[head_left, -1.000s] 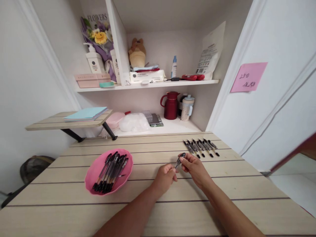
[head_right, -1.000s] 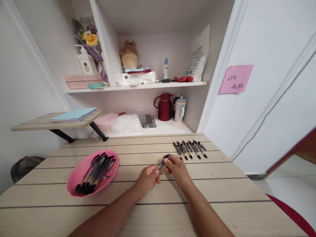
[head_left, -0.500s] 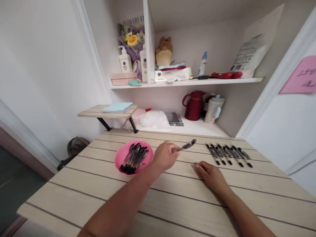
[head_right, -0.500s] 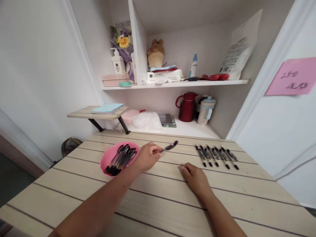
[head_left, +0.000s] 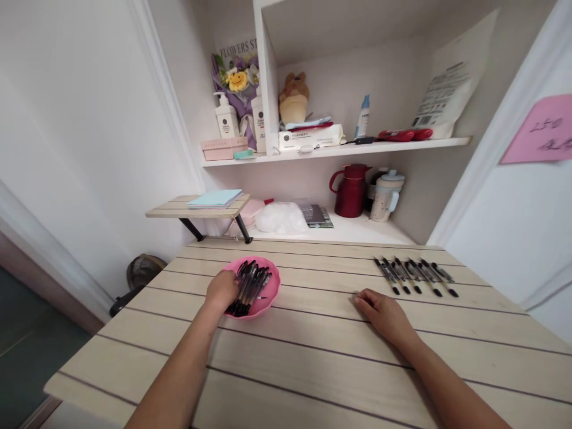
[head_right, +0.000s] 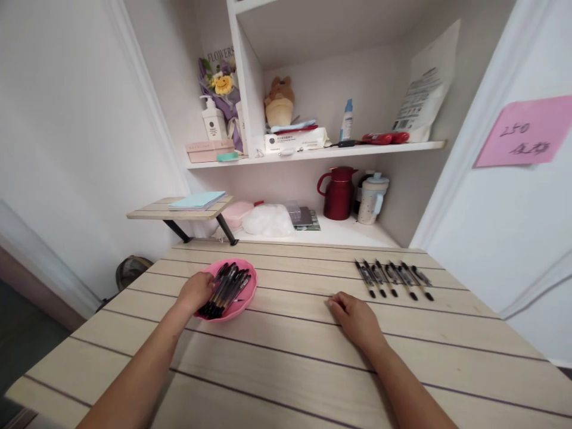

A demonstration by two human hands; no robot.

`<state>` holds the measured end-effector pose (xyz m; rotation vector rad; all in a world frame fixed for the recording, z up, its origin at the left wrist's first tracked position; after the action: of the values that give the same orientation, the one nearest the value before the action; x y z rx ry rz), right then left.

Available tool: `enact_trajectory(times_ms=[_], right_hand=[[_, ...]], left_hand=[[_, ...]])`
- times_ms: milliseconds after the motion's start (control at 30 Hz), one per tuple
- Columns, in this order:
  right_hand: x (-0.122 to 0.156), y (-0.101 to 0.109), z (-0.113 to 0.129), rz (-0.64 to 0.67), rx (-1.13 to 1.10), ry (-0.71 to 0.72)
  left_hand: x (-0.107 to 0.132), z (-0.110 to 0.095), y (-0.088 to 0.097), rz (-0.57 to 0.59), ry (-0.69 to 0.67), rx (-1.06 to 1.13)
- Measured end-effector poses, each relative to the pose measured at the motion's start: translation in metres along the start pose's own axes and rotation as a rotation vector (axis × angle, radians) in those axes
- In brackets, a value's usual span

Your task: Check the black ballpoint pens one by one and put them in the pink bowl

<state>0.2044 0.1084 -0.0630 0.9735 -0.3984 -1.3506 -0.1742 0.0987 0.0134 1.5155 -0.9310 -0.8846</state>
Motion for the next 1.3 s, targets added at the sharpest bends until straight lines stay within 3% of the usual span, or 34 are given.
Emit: enact_trajectory(times_ms=[333,433,533,600,667,733,833,900,1067,1200,1300], right_hand=[[-0.001,0.003,0.008,-0.014,0.035,0.04],[-0.004,0.019,-0.001,-0.065,0.232,-0.096],[-0.008,0.039,-0.017,-0.112,0.47,-0.284],[-0.012,0.048,-0.025,-0.096,0.53,-0.327],[-0.015,0.05,-0.031,-0.071,0.519,-0.339],[-0.017,0.048,-0.034,-0.062,0.485,-0.35],[-0.017,0.043,-0.035,-0.074,0.439,-0.355],[-0.017,0.04,-0.031,-0.092,0.397,-0.358],[-0.01,0.015,-0.005,-0.092,0.185,-0.304],[0.0,-0.014,0.022,-0.047,-0.133,-0.161],[0.001,-0.01,0.021,-0.02,-0.324,-0.073]], left_hand=[[-0.003,-0.008,0.003,-0.054,-0.01,-0.047],[0.009,-0.026,0.016,-0.151,-0.101,0.022],[0.03,-0.058,0.024,-0.143,-0.332,0.281],[0.048,-0.084,0.021,-0.007,-0.489,0.501],[0.063,-0.109,0.01,0.188,-0.559,0.719],[0.074,-0.132,-0.008,0.408,-0.523,0.896],[0.085,-0.163,-0.041,0.8,-0.337,1.044],[0.089,-0.18,-0.057,0.96,-0.224,1.133],[0.095,-0.21,-0.083,1.037,0.04,1.49],[0.095,-0.22,-0.097,1.139,0.128,1.698],[0.092,-0.218,-0.1,1.164,0.197,1.773]])
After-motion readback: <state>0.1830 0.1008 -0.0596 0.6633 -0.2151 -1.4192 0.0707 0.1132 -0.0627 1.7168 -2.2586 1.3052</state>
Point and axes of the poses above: each hand's wrist, its own x-axis away from the middle knuckle, its own y-axis out of the back of the hand, z = x × y, the point moved 3 cm from there along -x, towards the middle knuckle, and after that the axes turned 11 degrees about y, right-handed, at the moved point
